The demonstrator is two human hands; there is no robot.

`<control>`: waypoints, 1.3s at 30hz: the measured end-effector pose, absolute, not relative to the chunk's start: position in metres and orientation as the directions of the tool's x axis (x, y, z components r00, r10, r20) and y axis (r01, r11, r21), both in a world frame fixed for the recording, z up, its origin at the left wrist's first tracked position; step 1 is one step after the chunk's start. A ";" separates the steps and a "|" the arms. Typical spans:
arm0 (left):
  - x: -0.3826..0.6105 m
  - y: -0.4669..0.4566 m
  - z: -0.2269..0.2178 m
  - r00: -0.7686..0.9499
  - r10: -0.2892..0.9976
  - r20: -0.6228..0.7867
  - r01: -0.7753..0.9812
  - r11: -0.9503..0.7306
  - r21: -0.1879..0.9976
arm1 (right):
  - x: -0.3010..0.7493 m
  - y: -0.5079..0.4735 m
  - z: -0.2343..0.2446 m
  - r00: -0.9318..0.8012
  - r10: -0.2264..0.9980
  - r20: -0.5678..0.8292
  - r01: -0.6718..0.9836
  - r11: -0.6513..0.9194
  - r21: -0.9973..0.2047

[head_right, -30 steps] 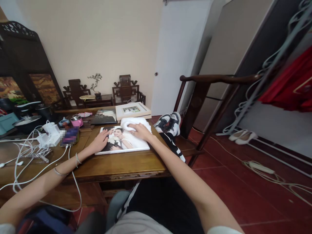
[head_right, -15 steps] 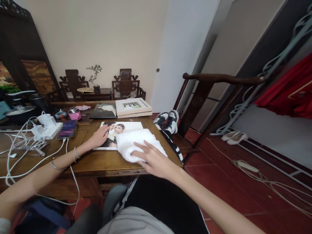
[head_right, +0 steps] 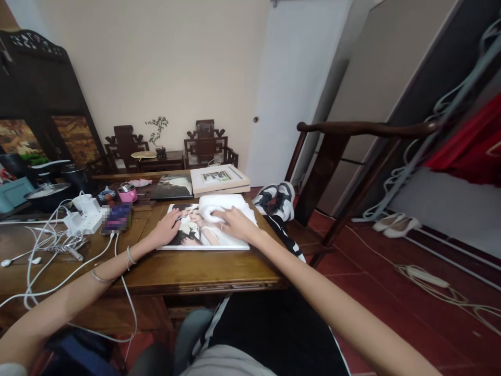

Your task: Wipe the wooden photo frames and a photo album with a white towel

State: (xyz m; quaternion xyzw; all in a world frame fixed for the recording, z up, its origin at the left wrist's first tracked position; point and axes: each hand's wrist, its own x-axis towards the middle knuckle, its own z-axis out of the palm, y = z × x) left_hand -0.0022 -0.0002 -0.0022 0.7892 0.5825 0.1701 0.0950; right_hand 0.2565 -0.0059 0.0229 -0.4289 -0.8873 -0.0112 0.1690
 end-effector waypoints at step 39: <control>-0.008 0.007 -0.016 0.326 0.912 0.248 0.850 -0.398 0.346 | 0.266 -0.042 0.025 -0.570 0.780 0.260 0.777 0.614 -0.140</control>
